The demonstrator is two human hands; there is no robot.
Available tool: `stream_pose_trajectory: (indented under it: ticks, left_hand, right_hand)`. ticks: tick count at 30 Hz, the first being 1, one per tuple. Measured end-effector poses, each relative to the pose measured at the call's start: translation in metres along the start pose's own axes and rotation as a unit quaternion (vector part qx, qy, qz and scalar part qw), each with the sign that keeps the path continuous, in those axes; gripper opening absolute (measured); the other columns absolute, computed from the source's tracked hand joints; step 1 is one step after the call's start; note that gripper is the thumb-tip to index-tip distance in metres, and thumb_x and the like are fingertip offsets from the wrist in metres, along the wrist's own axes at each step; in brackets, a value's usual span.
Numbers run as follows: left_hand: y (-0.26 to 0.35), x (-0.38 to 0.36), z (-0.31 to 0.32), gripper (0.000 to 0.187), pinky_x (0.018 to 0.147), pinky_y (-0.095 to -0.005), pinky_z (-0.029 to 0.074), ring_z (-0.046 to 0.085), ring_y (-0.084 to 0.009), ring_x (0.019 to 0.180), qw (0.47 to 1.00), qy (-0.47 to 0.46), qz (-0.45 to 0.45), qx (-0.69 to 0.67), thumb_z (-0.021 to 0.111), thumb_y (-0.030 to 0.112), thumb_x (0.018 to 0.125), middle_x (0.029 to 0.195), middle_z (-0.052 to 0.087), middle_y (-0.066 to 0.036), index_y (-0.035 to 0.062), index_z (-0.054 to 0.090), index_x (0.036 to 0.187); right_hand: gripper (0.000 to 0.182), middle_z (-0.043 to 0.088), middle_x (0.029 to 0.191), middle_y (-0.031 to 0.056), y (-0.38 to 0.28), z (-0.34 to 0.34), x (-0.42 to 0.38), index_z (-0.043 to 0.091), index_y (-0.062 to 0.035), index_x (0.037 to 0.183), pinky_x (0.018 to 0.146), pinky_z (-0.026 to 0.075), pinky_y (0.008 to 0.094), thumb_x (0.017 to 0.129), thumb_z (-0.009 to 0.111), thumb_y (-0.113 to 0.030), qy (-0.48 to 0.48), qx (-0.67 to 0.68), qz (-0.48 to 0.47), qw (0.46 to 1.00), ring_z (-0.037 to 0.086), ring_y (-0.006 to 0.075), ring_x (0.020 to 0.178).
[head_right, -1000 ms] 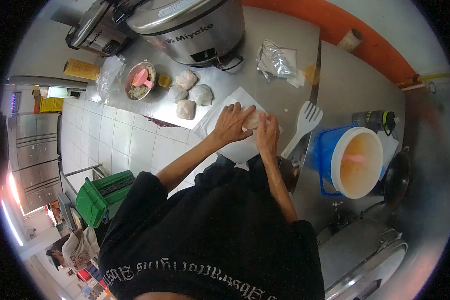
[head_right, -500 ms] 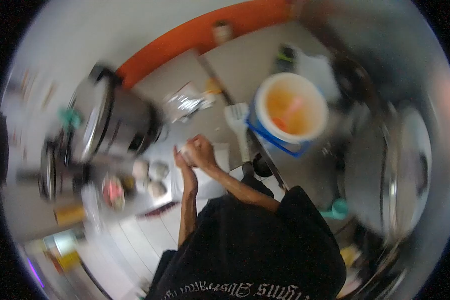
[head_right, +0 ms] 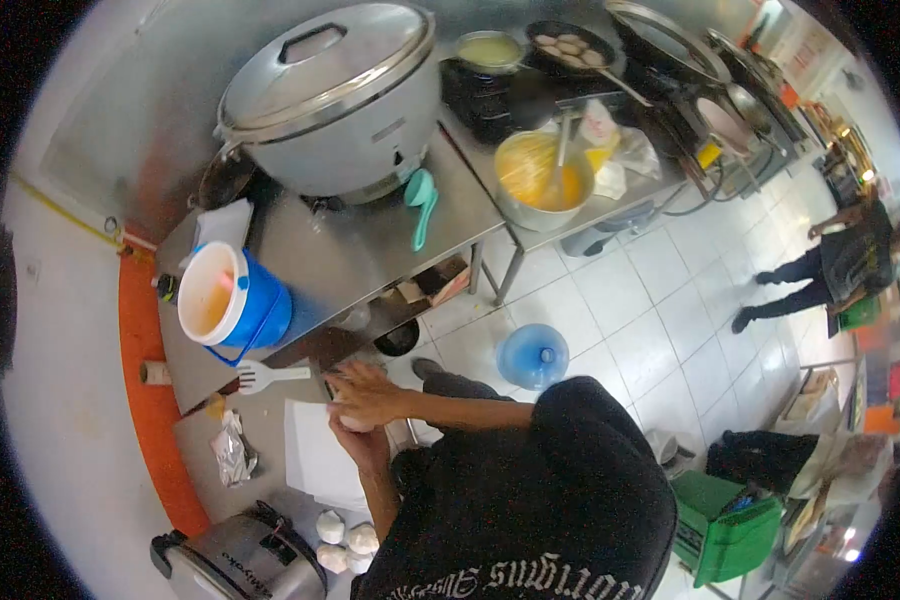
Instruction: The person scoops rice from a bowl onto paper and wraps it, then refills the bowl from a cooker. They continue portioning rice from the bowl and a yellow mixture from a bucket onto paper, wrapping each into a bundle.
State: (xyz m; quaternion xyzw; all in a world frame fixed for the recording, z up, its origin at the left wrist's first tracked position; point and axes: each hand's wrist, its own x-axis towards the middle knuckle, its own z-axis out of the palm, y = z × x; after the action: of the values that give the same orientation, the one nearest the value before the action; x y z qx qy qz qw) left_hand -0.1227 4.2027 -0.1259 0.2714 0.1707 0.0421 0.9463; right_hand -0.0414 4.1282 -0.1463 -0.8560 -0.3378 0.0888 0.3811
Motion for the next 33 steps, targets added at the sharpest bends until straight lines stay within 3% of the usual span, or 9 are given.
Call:
stream_pose_trajectory:
  ticks: [2,5,13,17,20,22,25,28,33]
  left_hand:
    - [-0.018,-0.004,-0.003,0.053,0.101,-0.0461,0.047,0.058,-0.0308,0.120,0.996,0.046,-0.048,0.056,0.044,0.047,0.101,0.128,0.061,-0.013,0.0071,0.051,0.135]
    - [-0.041,-0.019,0.008,0.055,0.088,-0.0464,0.051,0.064,-0.0314,0.100,0.983,0.087,-0.101,0.125,0.047,0.049,0.099,0.113,0.064,-0.014,0.0070,0.052,0.134]
    - [-0.079,-0.039,0.046,0.046,0.086,-0.0458,0.057,0.066,-0.0305,0.102,0.971,0.052,-0.111,0.204,0.053,0.042,0.099,0.110,0.066,-0.015,0.0047,0.056,0.127]
    - [-0.173,-0.007,0.078,0.044,0.088,-0.0451,0.054,0.066,-0.0304,0.100,0.967,0.031,-0.142,0.207,0.057,0.034,0.098,0.113,0.065,-0.015,0.0026,0.054,0.129]
    - [-0.262,-0.016,0.091,0.041,0.088,-0.0444,0.055,0.066,-0.0308,0.097,0.968,0.046,-0.207,0.133,0.058,0.031,0.098,0.111,0.065,-0.016,0.0020,0.054,0.127]
    - [-0.301,-0.046,0.098,0.041,0.089,-0.0446,0.056,0.067,-0.0310,0.098,0.954,0.093,-0.258,0.122,0.058,0.032,0.098,0.112,0.065,-0.016,0.0020,0.055,0.126]
    - [-0.314,-0.089,0.107,0.050,0.093,-0.0463,0.055,0.066,-0.0312,0.105,0.949,0.064,-0.271,0.147,0.057,0.037,0.098,0.118,0.064,-0.016,-0.0008,0.052,0.131]
    - [-0.305,-0.131,0.099,0.062,0.098,-0.0496,0.052,0.065,-0.0331,0.108,0.961,0.068,-0.256,0.082,0.047,0.051,0.099,0.122,0.064,-0.017,-0.0002,0.052,0.133]
    - [-0.289,-0.204,0.051,0.062,0.094,-0.0491,0.055,0.065,-0.0403,0.107,0.983,0.153,-0.098,-0.011,0.040,0.052,0.101,0.124,0.062,-0.023,0.0016,0.047,0.137]
  right_hand:
    - [0.064,0.045,0.143,0.0236,0.039,-0.027,-0.037,0.039,-0.0036,0.147,0.110,0.030,0.0562,0.101,0.049,-0.047,0.025,-0.072,-0.067,0.995,0.038,0.0449,0.134]
    - [0.059,0.048,0.139,0.0237,0.076,-0.088,-0.089,0.040,-0.0024,0.145,0.112,0.029,0.0520,0.102,0.051,-0.040,0.129,0.039,0.056,0.989,0.041,0.0420,0.132]
    - [0.070,0.060,0.122,0.0220,0.175,-0.255,-0.216,0.028,-0.0016,0.154,0.098,0.044,0.0442,0.098,0.062,-0.026,0.355,-0.037,0.172,0.918,0.056,0.0377,0.109]
    - [0.083,0.074,0.098,0.0097,0.216,-0.412,-0.275,0.004,-0.0137,0.161,0.080,0.055,0.0338,0.099,0.059,-0.013,0.135,0.189,0.173,0.957,0.068,0.0175,0.084]
    - [0.082,0.073,0.094,0.0163,0.221,-0.531,-0.264,0.000,-0.0127,0.161,0.078,0.055,0.0328,0.099,0.054,-0.013,0.265,0.374,0.055,0.887,0.068,0.0204,0.079]
    - [0.070,0.073,0.094,0.0156,0.261,-0.588,-0.245,0.020,-0.0093,0.159,0.077,0.055,0.0312,0.099,0.056,-0.018,0.310,0.402,0.083,0.858,0.069,0.0197,0.082]
    - [0.056,0.074,0.095,0.0136,0.275,-0.590,-0.227,0.045,-0.0036,0.148,0.074,0.056,0.0311,0.101,0.058,-0.030,0.016,0.224,0.078,0.971,0.069,0.0179,0.080]
    - [0.044,0.073,0.099,0.0111,0.252,-0.494,-0.206,0.059,-0.0046,0.137,0.079,0.054,0.0290,0.100,0.060,-0.028,-0.194,0.381,0.070,0.901,0.069,0.0164,0.086]
    - [0.043,0.072,0.104,0.0094,0.203,-0.291,-0.174,0.058,-0.0030,0.135,0.080,0.053,0.0285,0.100,0.061,-0.027,-0.374,0.248,-0.007,0.894,0.066,0.0141,0.089]
